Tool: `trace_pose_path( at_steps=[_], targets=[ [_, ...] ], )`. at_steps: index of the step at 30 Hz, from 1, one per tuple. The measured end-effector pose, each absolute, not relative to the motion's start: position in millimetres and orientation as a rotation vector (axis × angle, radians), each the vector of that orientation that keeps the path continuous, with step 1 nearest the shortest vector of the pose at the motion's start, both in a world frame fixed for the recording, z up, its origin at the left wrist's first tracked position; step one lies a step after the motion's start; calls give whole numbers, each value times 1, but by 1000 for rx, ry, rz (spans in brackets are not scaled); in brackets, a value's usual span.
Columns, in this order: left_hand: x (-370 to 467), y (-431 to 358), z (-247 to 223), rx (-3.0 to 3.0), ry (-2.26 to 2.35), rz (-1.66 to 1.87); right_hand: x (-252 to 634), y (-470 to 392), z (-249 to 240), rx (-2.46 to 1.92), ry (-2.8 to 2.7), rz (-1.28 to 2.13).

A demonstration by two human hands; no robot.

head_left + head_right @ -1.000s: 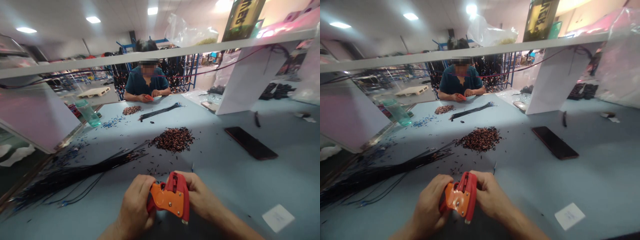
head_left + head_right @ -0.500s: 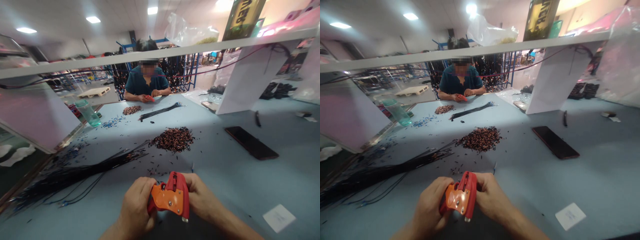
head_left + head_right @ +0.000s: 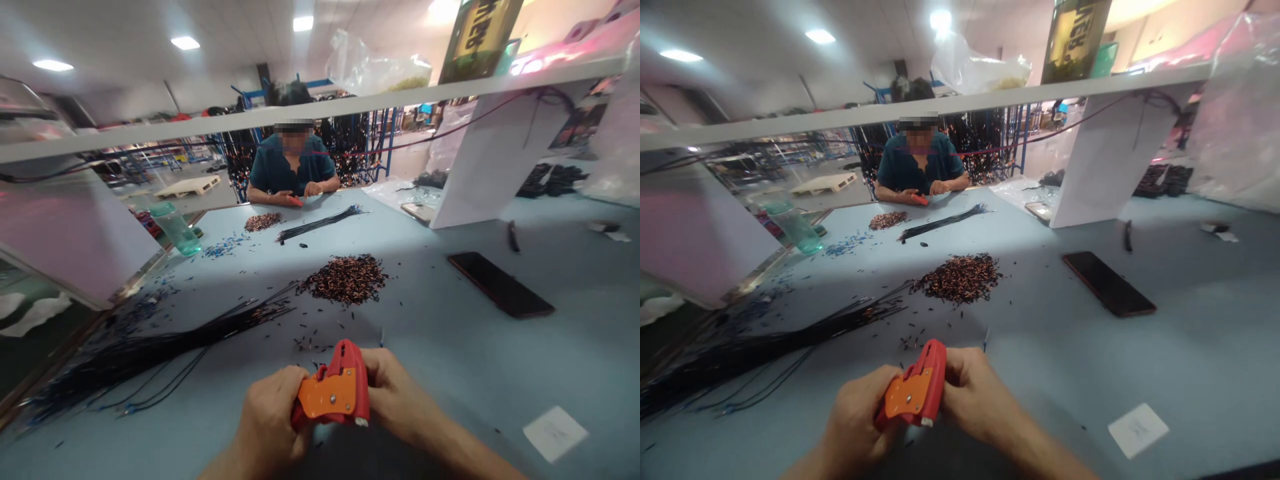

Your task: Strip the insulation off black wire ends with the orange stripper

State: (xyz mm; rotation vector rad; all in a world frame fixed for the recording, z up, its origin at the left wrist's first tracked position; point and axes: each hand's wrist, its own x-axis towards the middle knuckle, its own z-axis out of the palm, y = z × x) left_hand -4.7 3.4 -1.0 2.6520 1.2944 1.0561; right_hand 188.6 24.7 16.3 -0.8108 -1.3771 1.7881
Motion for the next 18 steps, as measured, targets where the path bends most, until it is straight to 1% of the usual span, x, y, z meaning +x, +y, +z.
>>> trace_pose_path(
  at_steps=[11,15,18],
  targets=[
    [-6,2,-3,2605,1305,949,190,26,16,-837,-1449,1732],
    [-9,4,-3,2462,1339,933,191,28,18,-886,-1483,1714],
    [-11,7,1,2255,1407,961,193,32,18,-962,-1534,1608]
  ],
)
